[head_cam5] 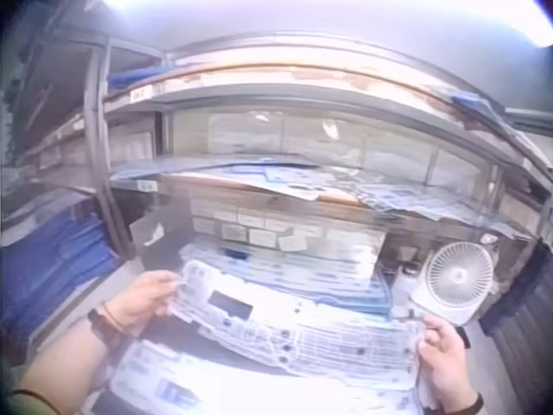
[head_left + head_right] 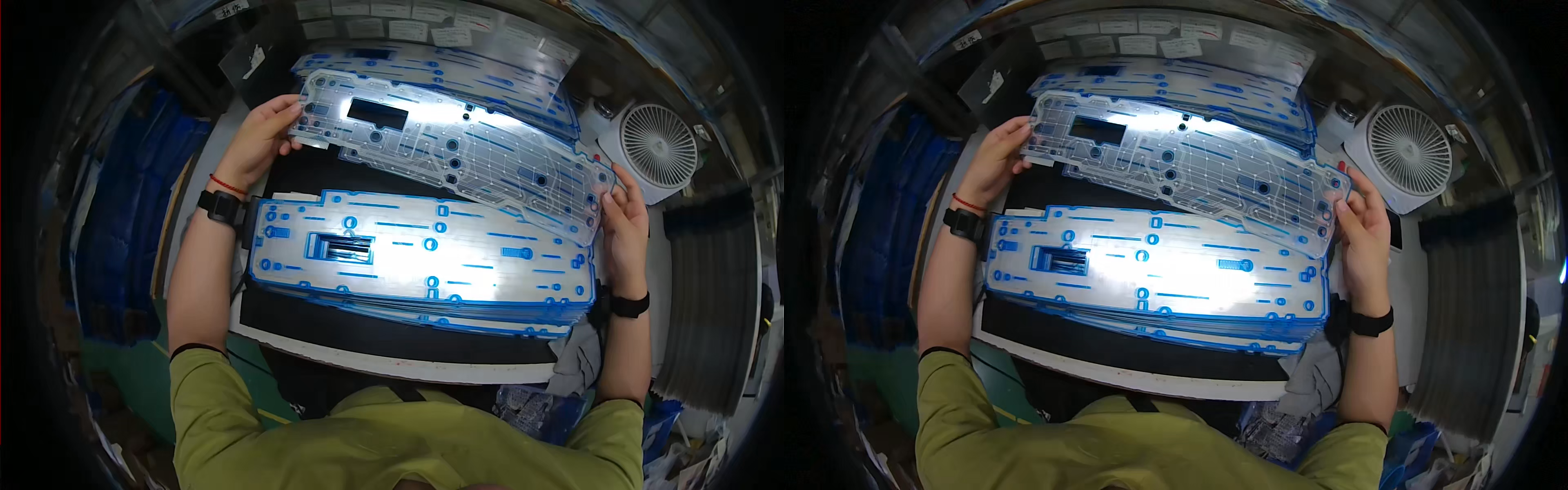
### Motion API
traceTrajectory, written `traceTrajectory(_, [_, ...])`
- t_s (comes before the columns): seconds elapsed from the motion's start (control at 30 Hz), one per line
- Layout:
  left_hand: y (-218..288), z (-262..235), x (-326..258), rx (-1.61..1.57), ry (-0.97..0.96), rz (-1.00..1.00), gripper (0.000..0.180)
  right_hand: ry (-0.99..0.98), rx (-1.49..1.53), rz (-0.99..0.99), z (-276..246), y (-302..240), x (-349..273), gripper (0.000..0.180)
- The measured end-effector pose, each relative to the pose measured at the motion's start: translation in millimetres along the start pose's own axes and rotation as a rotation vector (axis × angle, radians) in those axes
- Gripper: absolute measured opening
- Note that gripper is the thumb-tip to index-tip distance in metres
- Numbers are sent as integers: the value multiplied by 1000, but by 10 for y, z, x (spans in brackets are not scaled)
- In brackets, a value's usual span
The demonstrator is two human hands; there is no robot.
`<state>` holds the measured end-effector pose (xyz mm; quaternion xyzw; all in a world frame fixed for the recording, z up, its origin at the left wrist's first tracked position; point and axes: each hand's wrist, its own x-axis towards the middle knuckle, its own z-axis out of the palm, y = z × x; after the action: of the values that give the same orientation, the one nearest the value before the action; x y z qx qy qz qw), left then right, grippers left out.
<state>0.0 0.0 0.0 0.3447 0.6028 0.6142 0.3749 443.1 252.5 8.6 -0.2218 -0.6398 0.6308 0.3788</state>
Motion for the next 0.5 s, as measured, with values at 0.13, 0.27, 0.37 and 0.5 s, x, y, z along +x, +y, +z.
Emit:
traceTrajectory(0.13, [-5,-48,24,10,16,21,28,11,-1,1,-4,42,-11,47])
traceTrajectory(0.27, [-124,-197,63,-123,85,76,31,-8,-12,-10,-46,27,-20,48])
traceTrajectory(0.37, [-168,-297,102,-271,54,138,36,8,-74,9,-20,5,-5,47])
traceTrajectory(0.5, [41,16,53,-295,147,173,40,-76,-323,6,-47,31,-14,37])
